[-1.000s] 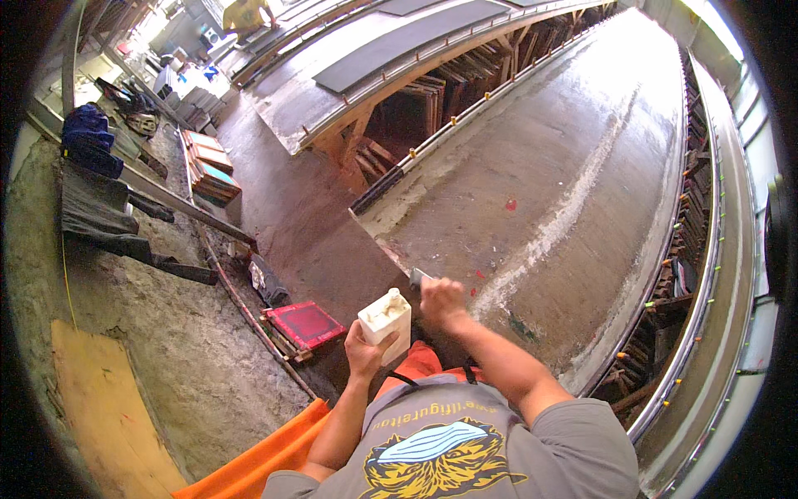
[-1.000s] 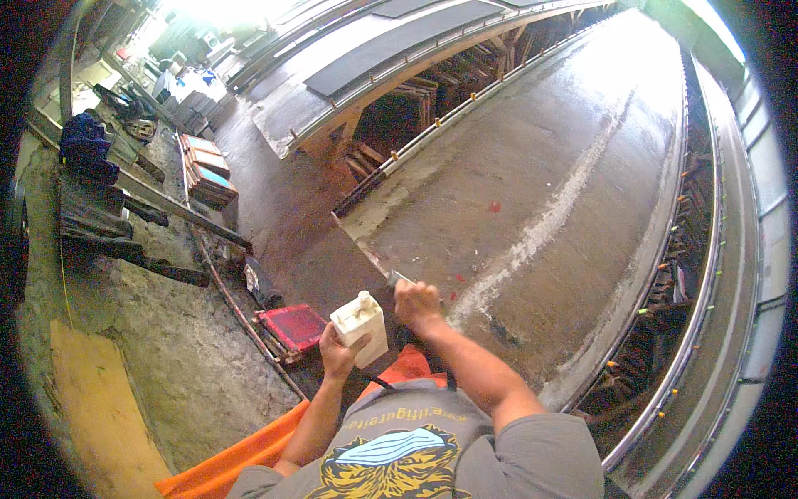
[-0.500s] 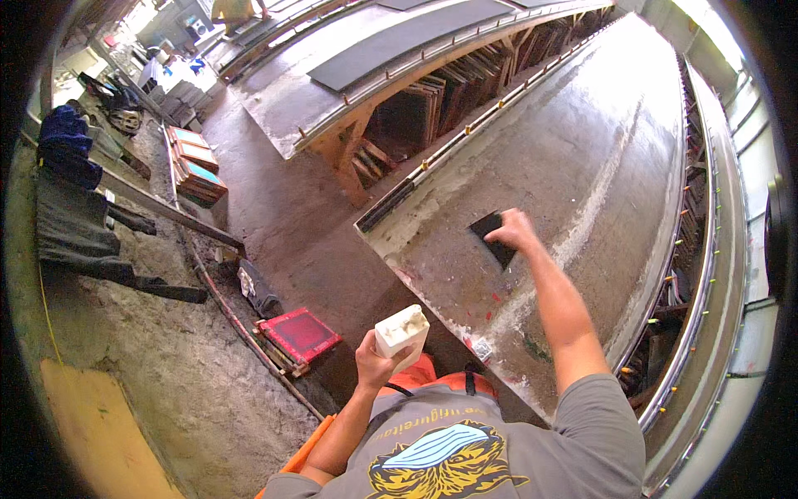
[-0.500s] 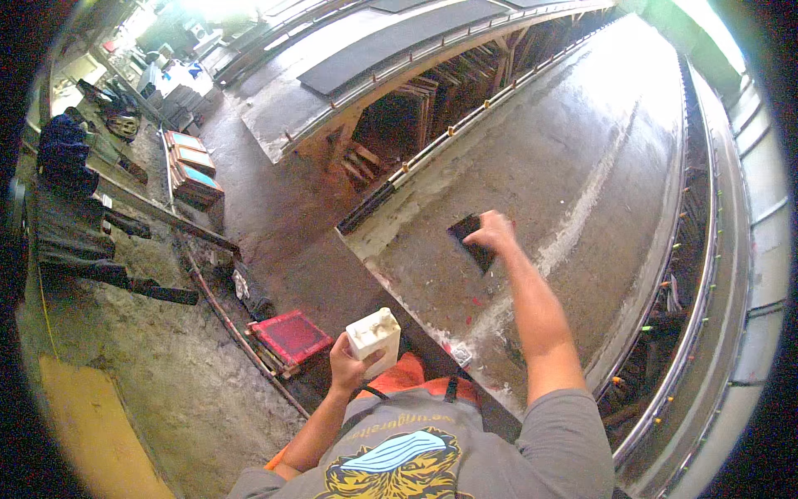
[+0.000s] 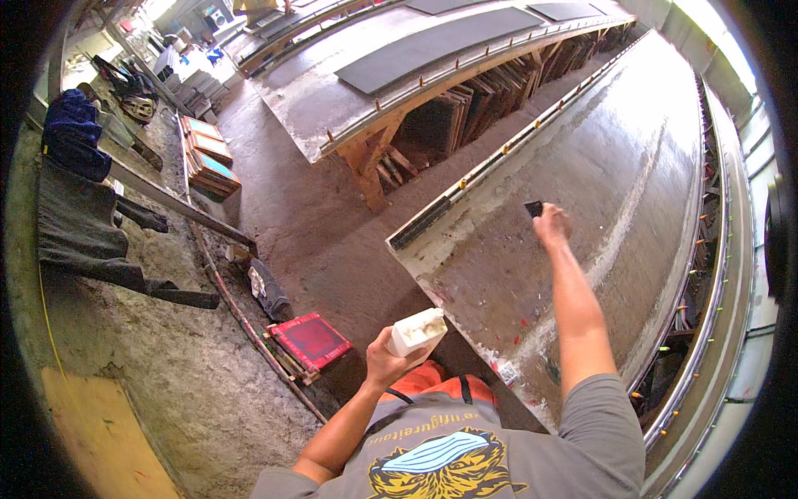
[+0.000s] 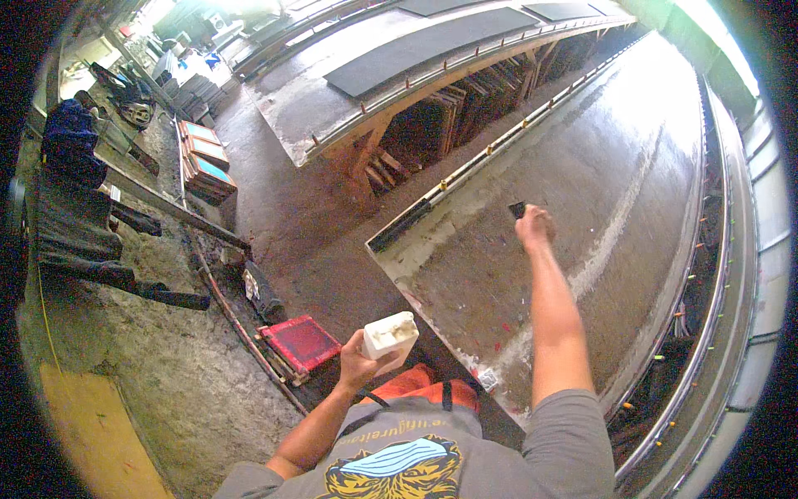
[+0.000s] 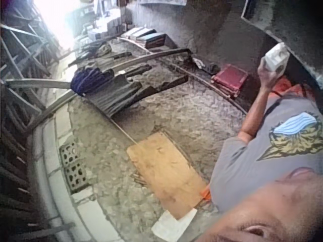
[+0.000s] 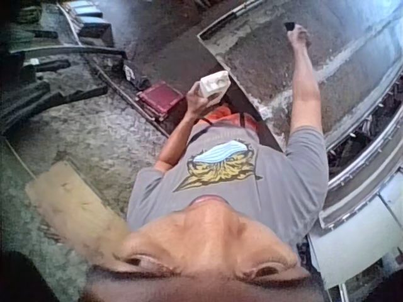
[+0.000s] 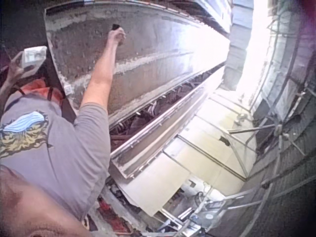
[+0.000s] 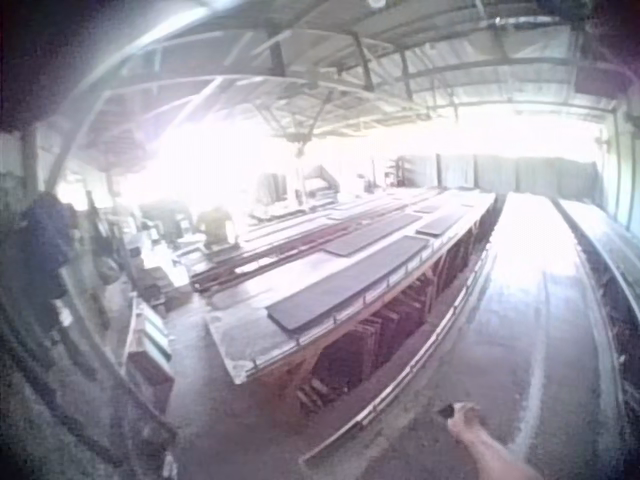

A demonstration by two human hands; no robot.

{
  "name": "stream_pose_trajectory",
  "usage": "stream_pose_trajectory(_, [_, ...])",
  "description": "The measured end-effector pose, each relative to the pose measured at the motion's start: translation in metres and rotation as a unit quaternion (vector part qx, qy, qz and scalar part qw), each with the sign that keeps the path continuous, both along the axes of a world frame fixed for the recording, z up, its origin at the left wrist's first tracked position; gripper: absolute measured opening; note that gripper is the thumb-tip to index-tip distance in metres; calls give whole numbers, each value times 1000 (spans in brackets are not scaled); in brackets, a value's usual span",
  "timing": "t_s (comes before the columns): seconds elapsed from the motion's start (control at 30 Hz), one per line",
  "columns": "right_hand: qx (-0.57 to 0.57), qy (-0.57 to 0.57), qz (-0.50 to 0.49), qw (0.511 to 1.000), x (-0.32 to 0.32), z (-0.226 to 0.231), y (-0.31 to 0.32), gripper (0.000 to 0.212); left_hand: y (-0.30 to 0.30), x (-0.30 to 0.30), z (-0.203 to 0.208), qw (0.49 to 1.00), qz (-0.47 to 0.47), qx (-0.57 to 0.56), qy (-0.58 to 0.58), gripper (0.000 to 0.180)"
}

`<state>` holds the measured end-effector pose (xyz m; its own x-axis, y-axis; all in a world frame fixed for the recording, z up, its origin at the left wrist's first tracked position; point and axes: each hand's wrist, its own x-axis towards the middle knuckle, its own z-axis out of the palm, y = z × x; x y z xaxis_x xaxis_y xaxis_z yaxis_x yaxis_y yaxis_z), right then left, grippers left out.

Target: The person applies a white filler substance to the interior surface of a large boat hull using a putty knife. They repeatedly scoop the filler from a container and spread it along the seams and surface of the hull.

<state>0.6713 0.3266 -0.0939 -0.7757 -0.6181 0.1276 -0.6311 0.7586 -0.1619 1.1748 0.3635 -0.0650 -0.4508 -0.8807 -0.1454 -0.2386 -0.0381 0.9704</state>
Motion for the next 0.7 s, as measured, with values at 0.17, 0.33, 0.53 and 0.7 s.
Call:
stream_pose_trajectory(0.17, [10, 101, 149, 984, 135, -66, -5, 21, -5, 2, 6, 1000, -10, 9, -18, 61])
stream_pose_trajectory(0.33, [1, 89, 249, 964, 228, -48, 18, 19, -16, 14, -10, 999, 29, 13, 0, 61])
stream_pose_trajectory(0.53, [44, 126, 120, 984, 109, -41, -19, 26, -34, 18, 1, 999, 16, 0, -33, 61])
stream_pose_trajectory(0.7, [39, 214, 252, 943, 260, -52, 34, 31, -30, 31, -19, 999, 42, 16, -2, 60])
